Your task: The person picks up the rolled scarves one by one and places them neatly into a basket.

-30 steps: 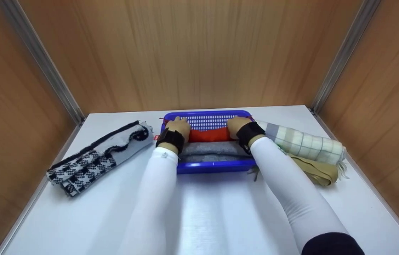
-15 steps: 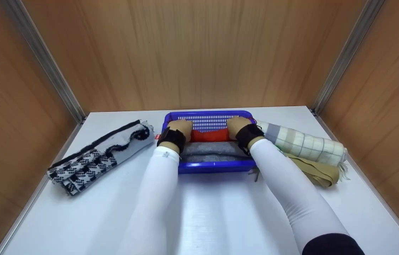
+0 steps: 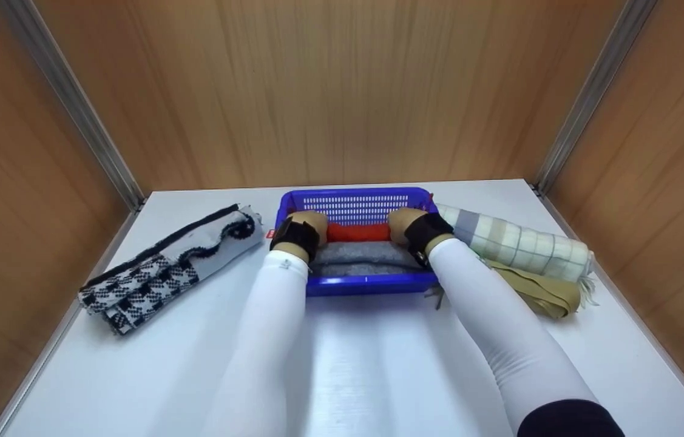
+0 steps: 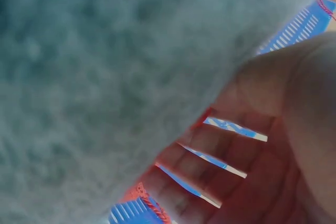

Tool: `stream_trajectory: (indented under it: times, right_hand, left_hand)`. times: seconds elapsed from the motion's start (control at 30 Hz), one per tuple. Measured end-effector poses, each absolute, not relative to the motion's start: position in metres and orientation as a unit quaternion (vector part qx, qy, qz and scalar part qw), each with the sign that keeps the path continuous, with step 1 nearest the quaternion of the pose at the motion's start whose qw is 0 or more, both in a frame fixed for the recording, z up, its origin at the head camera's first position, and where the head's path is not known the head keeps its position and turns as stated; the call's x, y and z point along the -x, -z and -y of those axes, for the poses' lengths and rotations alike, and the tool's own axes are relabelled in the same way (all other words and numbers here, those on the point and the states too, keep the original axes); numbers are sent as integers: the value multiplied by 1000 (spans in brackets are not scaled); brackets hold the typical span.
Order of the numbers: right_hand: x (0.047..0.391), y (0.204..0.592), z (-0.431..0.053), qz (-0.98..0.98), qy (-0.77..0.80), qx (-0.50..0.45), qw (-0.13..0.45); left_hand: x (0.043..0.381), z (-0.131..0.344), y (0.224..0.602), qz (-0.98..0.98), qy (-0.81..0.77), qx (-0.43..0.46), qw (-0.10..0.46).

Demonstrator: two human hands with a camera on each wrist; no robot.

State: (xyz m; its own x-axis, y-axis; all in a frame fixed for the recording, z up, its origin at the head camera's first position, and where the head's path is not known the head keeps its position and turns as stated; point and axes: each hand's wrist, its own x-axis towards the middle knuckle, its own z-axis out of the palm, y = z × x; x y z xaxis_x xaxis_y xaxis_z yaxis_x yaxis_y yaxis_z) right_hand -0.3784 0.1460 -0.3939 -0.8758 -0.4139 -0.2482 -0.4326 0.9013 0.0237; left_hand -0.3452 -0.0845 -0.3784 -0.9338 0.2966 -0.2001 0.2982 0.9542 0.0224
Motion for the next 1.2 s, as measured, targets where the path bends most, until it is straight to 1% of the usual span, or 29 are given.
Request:
stream_trajectory:
  times: [0.1, 0.23, 0.47, 0.73, 1.03, 1.2]
  right_hand:
    - [379, 392, -147, -969, -28, 212, 121]
    - [387, 392, -151, -973, -9, 202, 108]
    - [394, 381, -158, -974, -4, 210, 83]
    - [392, 364, -164, -973, 34, 216, 78]
    - [385, 355, -172, -971, 58, 227, 39]
    - [381, 357, -178, -970, 85, 225, 23]
  left_hand:
    - [345, 86, 377, -983, 3, -150, 103]
    - [348, 88, 375, -985, -6, -143, 92]
    - [364, 86, 371, -986, -28, -132, 98]
    - [374, 84, 364, -985, -29, -156, 64]
    - [371, 85, 358, -983, -29, -171, 65]
    - [367, 85, 357, -980, -18, -194, 38]
